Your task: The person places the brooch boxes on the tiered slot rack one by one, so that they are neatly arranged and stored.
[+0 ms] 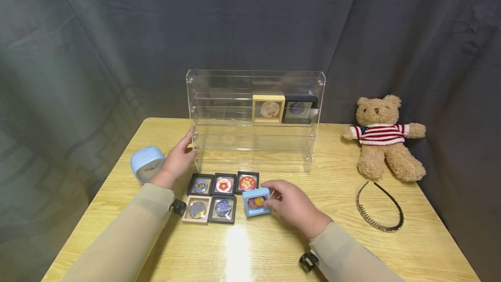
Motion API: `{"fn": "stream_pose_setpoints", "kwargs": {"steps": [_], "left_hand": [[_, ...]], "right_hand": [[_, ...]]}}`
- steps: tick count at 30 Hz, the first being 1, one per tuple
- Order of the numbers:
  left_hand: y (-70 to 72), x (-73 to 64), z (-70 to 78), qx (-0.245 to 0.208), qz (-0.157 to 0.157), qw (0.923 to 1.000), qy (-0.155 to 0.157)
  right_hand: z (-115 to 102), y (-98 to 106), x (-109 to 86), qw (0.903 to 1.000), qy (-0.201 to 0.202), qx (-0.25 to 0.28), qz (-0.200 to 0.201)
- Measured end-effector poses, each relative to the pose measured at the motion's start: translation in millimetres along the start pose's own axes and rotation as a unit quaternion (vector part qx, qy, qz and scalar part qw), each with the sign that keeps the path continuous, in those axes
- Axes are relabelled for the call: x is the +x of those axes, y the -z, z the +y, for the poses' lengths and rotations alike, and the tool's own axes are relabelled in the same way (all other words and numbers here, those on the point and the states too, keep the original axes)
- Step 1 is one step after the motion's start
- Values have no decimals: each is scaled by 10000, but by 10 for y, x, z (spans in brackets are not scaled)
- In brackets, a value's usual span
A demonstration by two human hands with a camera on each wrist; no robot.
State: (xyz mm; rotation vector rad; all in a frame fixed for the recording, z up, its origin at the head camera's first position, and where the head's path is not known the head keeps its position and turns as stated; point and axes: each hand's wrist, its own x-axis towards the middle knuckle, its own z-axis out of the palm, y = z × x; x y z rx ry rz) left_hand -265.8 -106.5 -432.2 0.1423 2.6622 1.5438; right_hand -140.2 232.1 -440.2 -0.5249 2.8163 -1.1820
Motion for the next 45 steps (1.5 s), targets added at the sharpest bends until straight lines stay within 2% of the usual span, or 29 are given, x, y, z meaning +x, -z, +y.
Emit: {"fn": "stream_pose_setpoints", "kwargs": {"steps": [4, 9, 15, 20, 25, 32, 40, 45], "left_hand": [[-1, 1, 0, 18, -13, 10000, -12], [5, -3, 0, 26, 20, 10000, -15], [13, 6, 3, -6, 20, 10000, -13], [8, 14, -5, 17, 3, 10000, -39], [5, 1, 2, 23, 18, 10000, -42], [-16, -3, -6, -40, 34, 10000, -14], [-30, -6, -9, -44, 115, 9999, 12], [-29, 4, -15, -31, 139, 9999, 44]], "right_hand": [[-23, 218, 92, 9988, 16, -203, 437], [-79, 588, 241, 9940, -149, -339, 1027], [-138, 1029, 395, 9841, -484, -370, 1669], [-109, 1258, 498, 9754, -514, -467, 2091], [-38, 1352, 571, 9696, -598, -551, 2308], [91, 1356, 622, 9703, -858, -565, 2189], [154, 1369, 634, 9647, -761, -951, 2337], [181, 1396, 628, 9651, -803, -1057, 2256]]}}
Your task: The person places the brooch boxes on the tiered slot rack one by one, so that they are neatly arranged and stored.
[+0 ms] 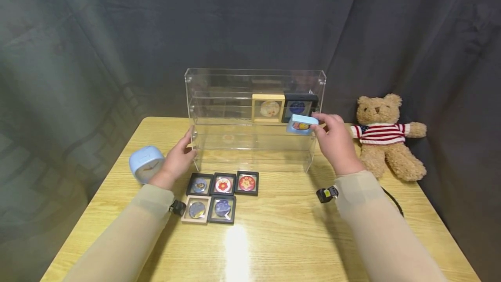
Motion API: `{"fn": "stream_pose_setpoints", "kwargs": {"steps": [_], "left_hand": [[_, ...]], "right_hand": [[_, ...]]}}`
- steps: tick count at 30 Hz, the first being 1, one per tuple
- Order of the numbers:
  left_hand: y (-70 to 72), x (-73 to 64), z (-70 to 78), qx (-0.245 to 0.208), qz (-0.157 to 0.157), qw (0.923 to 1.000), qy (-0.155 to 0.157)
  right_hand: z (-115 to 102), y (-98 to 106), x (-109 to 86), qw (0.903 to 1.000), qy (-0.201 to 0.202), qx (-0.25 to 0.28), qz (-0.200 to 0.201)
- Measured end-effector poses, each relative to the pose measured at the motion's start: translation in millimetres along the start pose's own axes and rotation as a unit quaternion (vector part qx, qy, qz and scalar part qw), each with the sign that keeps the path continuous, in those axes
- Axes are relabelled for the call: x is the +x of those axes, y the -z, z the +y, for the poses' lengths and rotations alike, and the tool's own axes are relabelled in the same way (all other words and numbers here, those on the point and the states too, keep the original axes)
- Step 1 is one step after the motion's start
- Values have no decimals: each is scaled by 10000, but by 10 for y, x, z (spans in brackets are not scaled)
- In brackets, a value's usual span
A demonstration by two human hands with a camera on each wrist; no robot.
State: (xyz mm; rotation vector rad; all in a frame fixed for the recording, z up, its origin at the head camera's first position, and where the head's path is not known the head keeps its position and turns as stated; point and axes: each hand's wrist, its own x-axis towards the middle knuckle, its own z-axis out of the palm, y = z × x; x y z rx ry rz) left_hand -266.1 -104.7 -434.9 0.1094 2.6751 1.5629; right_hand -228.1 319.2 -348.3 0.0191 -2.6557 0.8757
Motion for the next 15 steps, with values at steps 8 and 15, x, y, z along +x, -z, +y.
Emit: {"fn": "stream_pose_setpoints", "kwargs": {"steps": [8, 15], "left_hand": [[3, 0, -7, -26, -34, 10000, 4], [6, 9, -21, -25, -58, 10000, 12]], "right_hand": [[52, -27, -5, 9995, -175, -65, -269], [38, -63, 11, 9989, -130, -77, -437]]}}
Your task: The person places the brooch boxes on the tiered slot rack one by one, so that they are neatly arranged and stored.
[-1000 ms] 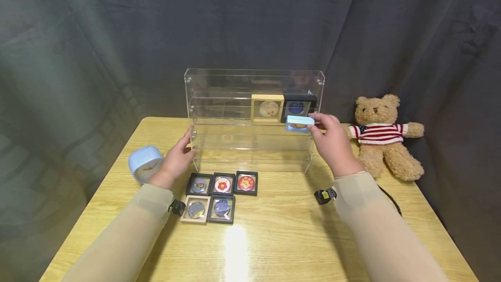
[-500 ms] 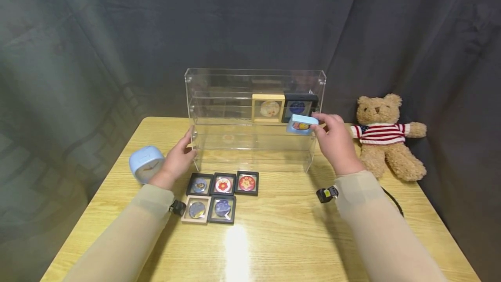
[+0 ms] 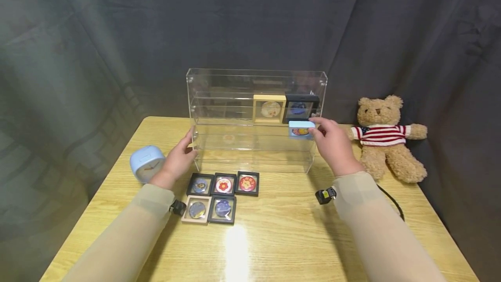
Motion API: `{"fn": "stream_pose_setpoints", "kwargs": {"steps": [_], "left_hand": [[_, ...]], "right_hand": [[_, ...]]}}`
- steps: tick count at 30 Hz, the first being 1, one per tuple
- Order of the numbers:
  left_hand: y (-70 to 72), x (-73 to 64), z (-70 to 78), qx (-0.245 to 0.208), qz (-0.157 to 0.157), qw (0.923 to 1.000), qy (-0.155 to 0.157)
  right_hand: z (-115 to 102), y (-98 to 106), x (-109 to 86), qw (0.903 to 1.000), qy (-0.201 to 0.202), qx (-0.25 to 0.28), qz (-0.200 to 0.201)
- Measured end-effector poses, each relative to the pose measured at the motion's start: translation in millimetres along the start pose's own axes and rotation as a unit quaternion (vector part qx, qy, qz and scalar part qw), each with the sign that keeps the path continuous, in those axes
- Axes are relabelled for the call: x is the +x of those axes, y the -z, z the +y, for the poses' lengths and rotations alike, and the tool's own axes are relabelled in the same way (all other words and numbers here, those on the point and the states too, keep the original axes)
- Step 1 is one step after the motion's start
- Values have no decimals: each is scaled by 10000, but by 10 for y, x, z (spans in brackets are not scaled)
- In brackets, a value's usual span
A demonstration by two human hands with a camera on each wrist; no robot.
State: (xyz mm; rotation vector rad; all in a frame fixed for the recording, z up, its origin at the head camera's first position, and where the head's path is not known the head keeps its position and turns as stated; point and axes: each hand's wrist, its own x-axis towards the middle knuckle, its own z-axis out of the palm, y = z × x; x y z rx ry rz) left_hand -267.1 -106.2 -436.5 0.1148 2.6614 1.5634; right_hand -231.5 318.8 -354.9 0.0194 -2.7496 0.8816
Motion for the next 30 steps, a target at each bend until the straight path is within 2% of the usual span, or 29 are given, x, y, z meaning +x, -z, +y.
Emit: {"fn": "stream_pose_setpoints", "kwargs": {"steps": [7, 16, 24, 30], "left_hand": [[-2, 5, -4, 6, -12, 10000, -36], [-3, 1, -8, 20, 12, 10000, -57], [-12, 3, -4, -30, 23, 10000, -84], [-9, 3, -16, -36, 6, 9999, -94]], "right_hand": [[27, -46, -21, 9983, -299, -155, -484], [74, -73, 3, 9955, -390, -398, -773], [59, -32, -32, 9932, -316, -740, -837], [-64, 0, -129, 9965, -34, -531, -638]]}}
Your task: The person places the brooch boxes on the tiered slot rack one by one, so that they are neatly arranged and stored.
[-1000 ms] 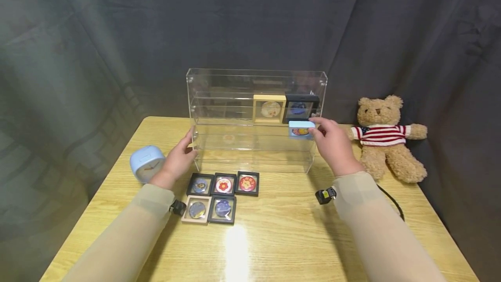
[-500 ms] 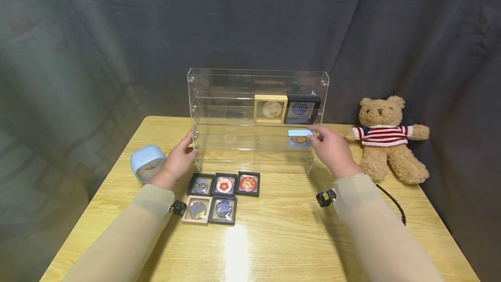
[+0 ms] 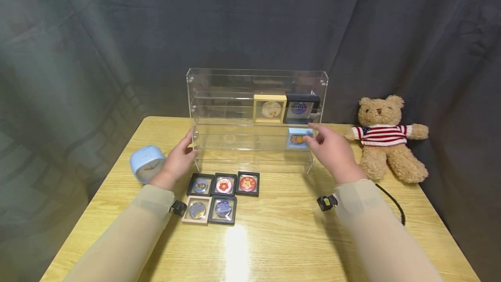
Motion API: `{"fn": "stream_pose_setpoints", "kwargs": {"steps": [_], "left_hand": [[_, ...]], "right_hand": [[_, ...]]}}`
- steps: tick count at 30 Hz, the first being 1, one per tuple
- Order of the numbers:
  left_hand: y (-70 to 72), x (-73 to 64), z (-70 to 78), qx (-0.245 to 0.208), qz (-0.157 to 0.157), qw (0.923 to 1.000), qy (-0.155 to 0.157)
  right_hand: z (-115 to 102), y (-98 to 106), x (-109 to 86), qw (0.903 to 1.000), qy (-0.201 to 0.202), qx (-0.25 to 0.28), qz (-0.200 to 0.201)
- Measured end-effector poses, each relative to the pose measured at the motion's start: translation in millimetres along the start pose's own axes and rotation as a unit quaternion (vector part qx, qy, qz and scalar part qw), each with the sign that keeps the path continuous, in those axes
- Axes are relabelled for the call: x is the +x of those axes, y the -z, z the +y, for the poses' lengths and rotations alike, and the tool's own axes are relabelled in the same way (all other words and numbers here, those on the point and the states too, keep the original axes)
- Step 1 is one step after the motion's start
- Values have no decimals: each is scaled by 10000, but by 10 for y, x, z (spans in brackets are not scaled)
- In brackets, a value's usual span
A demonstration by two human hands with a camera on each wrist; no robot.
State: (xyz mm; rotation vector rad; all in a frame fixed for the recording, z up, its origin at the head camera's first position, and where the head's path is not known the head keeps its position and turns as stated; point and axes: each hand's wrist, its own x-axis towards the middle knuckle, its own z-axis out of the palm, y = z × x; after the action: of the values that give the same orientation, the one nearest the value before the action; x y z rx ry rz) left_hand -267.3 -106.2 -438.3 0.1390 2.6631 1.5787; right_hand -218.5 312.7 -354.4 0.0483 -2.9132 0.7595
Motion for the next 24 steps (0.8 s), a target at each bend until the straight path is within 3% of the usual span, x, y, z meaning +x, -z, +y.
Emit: {"fn": "stream_pose_setpoints", "kwargs": {"steps": [5, 12, 18, 24], "left_hand": [[11, -13, 9, -79, -11, 10000, 30], [17, -11, 12, -51, -17, 10000, 65], [6, -3, 8, -38, -56, 10000, 70], [2, -8, 20, -25, -33, 10000, 82]], "right_hand": [[-175, -98, -132, 9965, 779, 316, 9], [-358, -561, -352, 9852, 1484, 163, -846], [-393, -1054, -461, 9765, 1502, -170, -1538], [-423, -1293, -420, 9770, 1290, -338, -1665]]}}
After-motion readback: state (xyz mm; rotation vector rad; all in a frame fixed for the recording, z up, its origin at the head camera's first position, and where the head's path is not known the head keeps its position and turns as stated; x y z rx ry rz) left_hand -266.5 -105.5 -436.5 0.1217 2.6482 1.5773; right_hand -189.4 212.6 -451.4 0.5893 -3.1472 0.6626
